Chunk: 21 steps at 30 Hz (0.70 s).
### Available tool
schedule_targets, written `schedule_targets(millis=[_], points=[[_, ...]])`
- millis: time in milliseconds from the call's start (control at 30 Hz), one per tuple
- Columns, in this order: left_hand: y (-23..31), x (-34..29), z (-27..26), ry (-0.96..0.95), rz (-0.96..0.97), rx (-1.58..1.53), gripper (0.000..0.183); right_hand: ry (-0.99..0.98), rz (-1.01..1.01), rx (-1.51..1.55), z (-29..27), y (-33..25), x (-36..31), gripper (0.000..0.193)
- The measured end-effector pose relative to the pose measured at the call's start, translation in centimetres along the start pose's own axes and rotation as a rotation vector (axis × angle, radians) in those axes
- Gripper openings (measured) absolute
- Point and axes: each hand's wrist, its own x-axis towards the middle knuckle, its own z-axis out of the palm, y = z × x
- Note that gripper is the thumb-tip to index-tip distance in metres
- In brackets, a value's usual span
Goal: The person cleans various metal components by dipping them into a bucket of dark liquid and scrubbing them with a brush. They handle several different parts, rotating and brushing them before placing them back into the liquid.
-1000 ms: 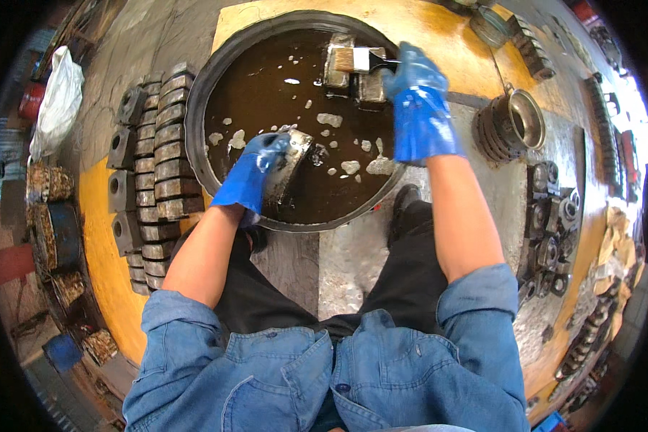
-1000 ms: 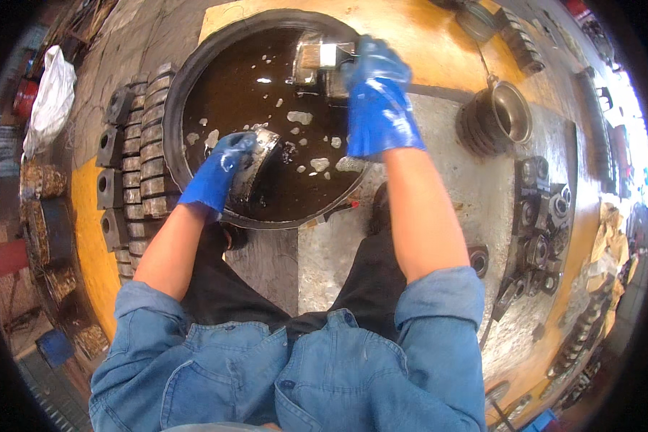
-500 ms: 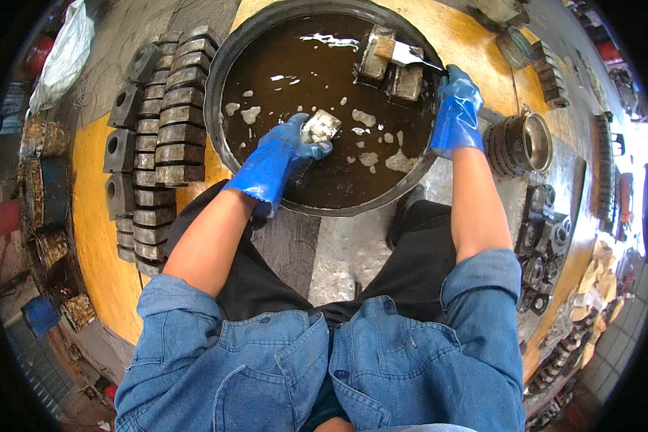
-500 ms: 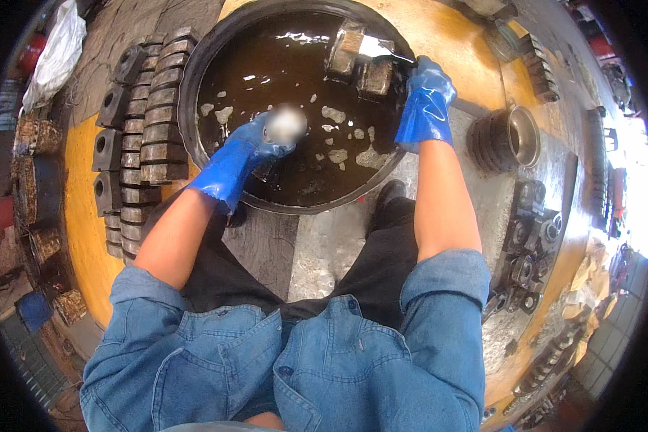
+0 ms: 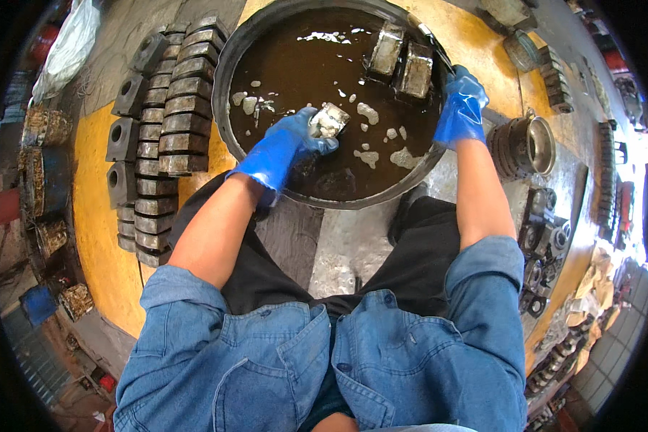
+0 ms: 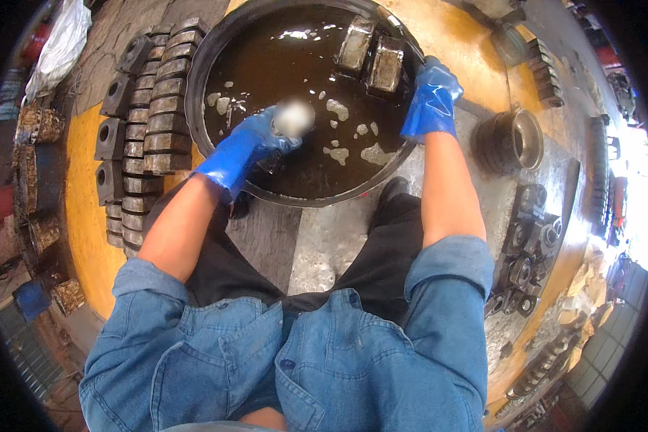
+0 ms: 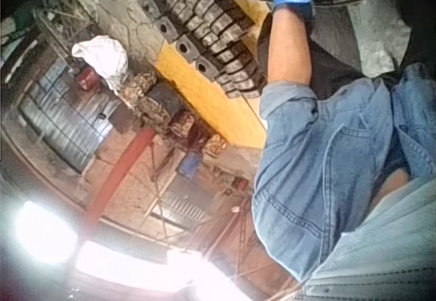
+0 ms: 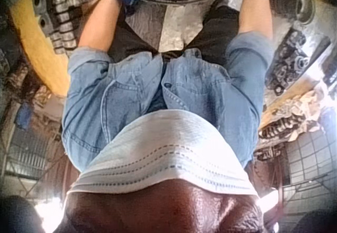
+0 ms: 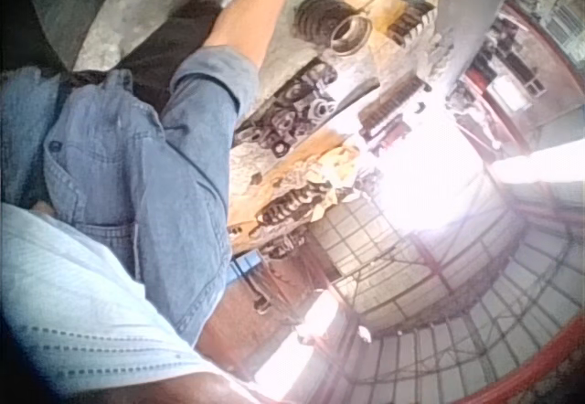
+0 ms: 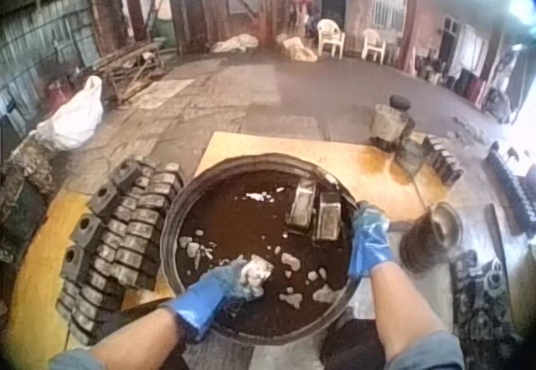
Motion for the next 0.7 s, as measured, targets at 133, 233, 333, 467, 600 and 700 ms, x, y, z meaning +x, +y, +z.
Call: schedule_targets(millis=[133,233,333,467,600,700], points=[[-1.9,0.0,-1.9,0.081,-0.042,-0.137,0.116,0.262,-0.092,0.052,-1.7,-0.3,-1.5,0.019],[-1.1,-1.3,-4.2,0.246,-0.112,-0.1,0.117,0.257,-0.343,0.117,-7.3,-4.0,-4.3,0.02],[1.7,-2.3,-5.5,0.384,-0.047,-0.07,0.119,0.322,-0.436,0.156,-8.5,-6.0,-8.4,0.027],[1.7,-3.1,-5.2,0.517,0.105,-0.101,0.115,0.258,-0.66,0.445,-12.3,-9.1,-14.4,0.023],[2.9,-2.0,-2.8,0.649,0.291,-0.015,0.107,0.094,-0.654,0.878,-10.7,-8.6,-16.5,0.027],[2.4,-2.5,-3.2,0.564,0.293,-0.086,0.1,-0.202,-0.423,1.106,-11.1,-7.9,-16.8,0.029]])
